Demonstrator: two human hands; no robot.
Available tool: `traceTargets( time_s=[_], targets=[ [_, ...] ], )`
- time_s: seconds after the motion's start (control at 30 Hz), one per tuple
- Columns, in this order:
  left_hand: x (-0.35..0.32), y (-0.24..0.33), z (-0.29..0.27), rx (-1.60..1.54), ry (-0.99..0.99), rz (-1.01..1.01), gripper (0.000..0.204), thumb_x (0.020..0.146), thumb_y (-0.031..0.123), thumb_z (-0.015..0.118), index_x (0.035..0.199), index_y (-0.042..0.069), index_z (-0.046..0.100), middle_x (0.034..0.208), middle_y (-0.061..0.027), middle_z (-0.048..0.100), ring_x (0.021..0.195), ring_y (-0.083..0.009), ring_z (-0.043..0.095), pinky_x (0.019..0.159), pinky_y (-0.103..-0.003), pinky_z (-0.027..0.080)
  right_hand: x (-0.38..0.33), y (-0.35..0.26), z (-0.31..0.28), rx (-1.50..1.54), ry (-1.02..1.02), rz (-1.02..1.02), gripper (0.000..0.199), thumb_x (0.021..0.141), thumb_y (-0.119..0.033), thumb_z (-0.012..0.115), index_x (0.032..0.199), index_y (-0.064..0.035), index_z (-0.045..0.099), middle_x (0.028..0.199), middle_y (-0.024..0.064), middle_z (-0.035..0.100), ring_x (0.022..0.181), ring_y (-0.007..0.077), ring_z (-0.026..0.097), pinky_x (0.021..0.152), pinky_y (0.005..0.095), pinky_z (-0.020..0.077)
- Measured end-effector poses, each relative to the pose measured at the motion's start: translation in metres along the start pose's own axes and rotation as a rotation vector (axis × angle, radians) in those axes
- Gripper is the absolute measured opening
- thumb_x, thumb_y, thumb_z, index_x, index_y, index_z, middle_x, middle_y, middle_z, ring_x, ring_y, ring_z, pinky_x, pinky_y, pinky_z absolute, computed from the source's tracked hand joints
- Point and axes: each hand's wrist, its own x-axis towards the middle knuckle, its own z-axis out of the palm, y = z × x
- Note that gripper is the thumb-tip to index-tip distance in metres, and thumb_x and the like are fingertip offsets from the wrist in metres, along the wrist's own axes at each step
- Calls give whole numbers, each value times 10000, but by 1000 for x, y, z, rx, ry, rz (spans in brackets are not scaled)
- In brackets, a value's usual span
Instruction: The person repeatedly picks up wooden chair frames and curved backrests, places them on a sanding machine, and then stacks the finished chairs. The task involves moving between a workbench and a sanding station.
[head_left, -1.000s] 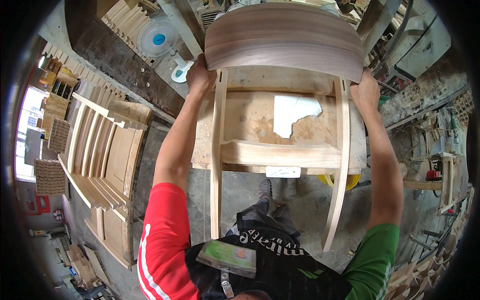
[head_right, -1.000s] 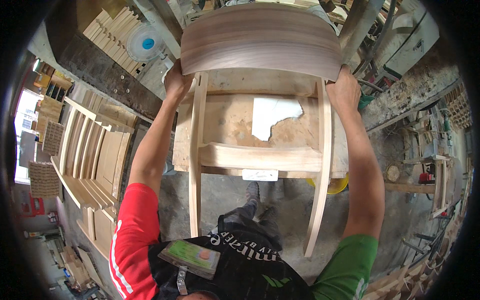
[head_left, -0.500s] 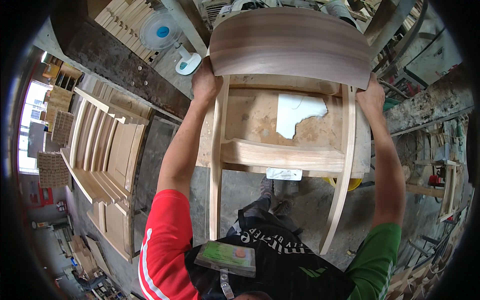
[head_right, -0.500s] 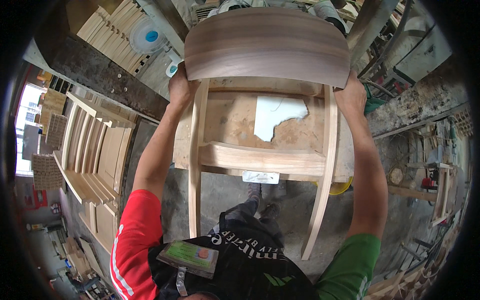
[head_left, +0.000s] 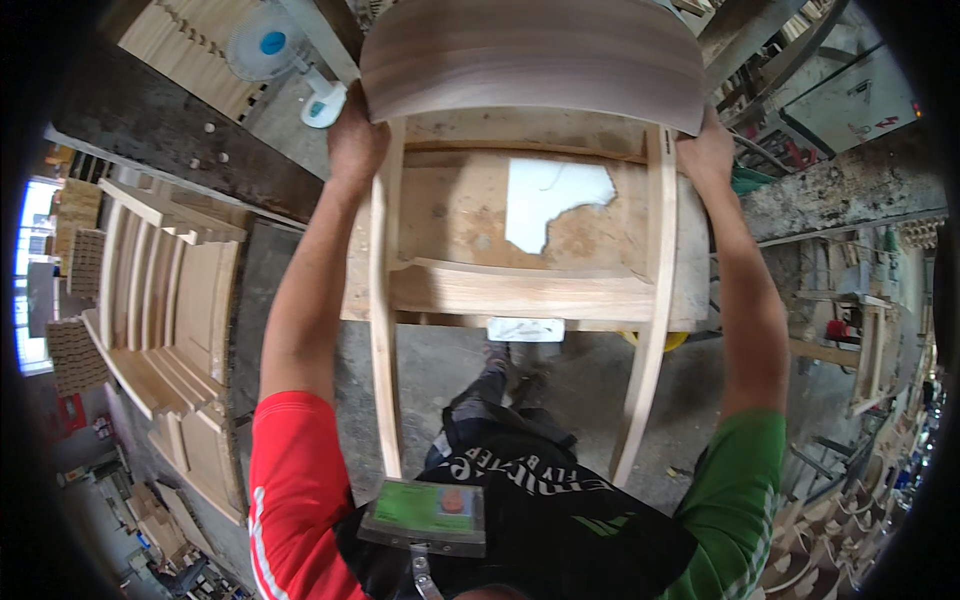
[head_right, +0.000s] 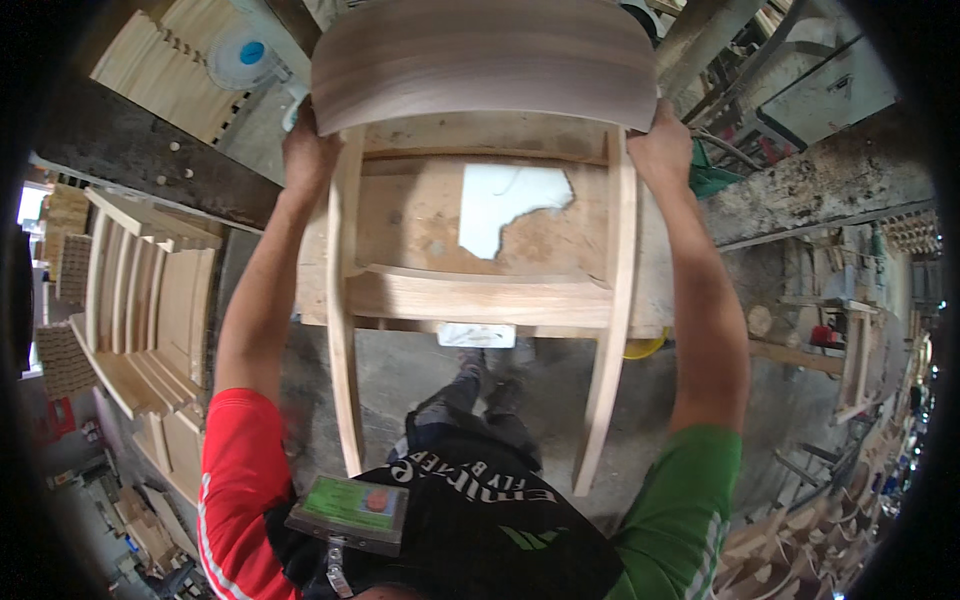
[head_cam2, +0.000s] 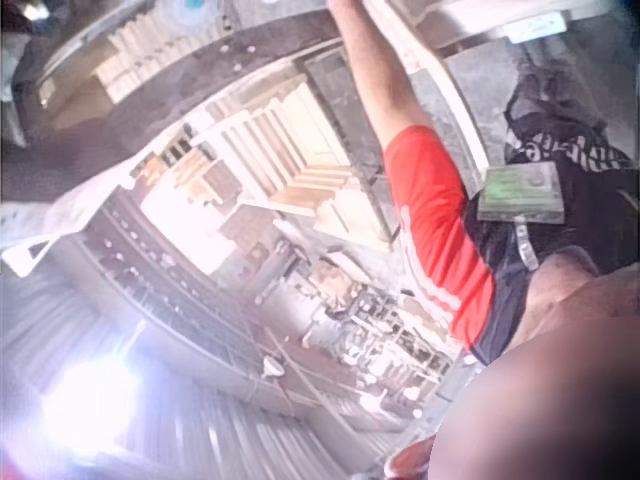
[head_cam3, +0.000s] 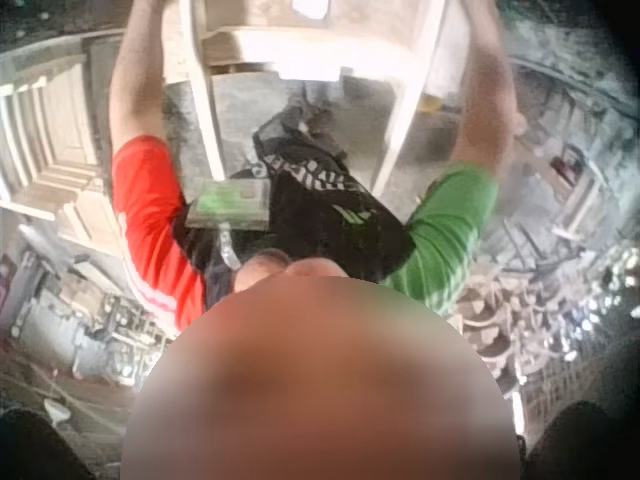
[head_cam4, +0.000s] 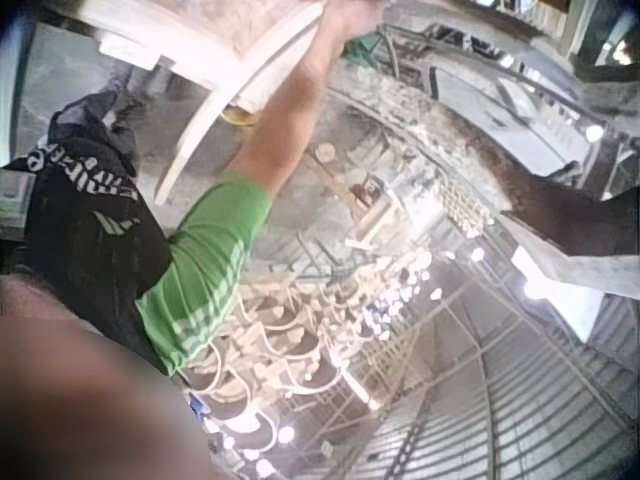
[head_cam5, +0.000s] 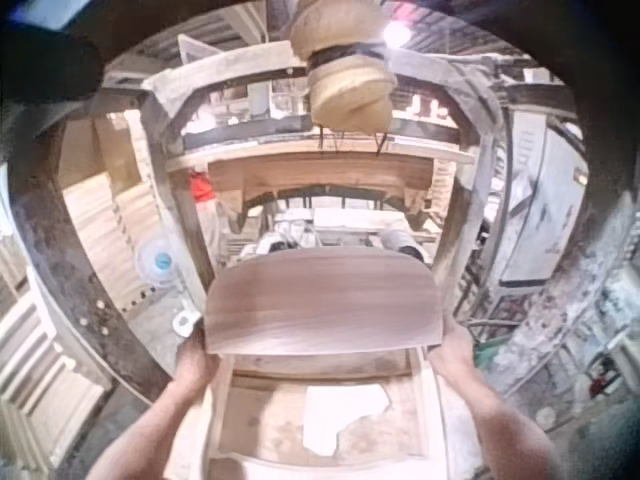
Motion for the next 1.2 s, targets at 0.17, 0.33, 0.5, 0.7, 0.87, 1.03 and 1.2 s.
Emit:
traceTargets(
  time_s=[0.17,0.33,0.5,0.7,0.87,1.03,1.2],
  targets=[
    [0,1,3,29,-32,-55,454,930,81,549,1381,86,492,1208,-278,663,1079,-508,643,858,-584,541,2,5,9,0,-27,6,389,856,-232,657,1156,11,618,1008,327,704,1020,516,666,894,552,521],
    [0,-3,5,34,-41,-91,482,947,111,527,1426,109,478,1224,-268,672,1075,-507,649,858,-587,543,3,5,10,67,-44,-31,396,861,-241,656,1175,-3,618,1016,309,713,1033,505,668,898,538,527],
    [-6,-7,-3,58,-40,-95,489,940,111,526,1426,111,474,1201,-280,675,1054,-514,652,853,-592,542,4,1,26,-22,-113,-17,374,904,-269,639,1188,-27,637,1051,285,721,1055,497,664,899,527,528],
    [-1,-3,3,37,-29,-87,480,937,118,524,1415,118,476,1185,-286,676,1046,-515,652,860,-591,539,4,70,58,291,-230,76,402,973,-338,612,1141,20,685,1118,295,711,1129,491,645,914,473,522],
    [-4,-9,1,57,-69,-144,484,932,108,547,1411,115,475,1195,-270,678,1060,-503,652,866,-586,542,-9,72,64,283,-290,-26,380,985,-312,598,1145,21,683,1127,292,709,1121,486,651,913,471,521],
    [-1,-5,7,55,-57,-90,477,937,105,560,1406,119,477,1193,-263,678,1056,-488,660,860,-580,547,-16,71,55,258,-263,-52,387,984,-317,593,1156,19,678,1137,294,703,1125,495,642,909,474,520],
    [-2,-11,7,86,-44,-71,474,939,91,544,1408,104,476,1216,-239,677,1045,-477,669,852,-581,551,-9,54,37,153,-389,-2,417,984,-322,583,1216,18,650,1186,297,688,1169,496,620,958,476,508]
  ],
)
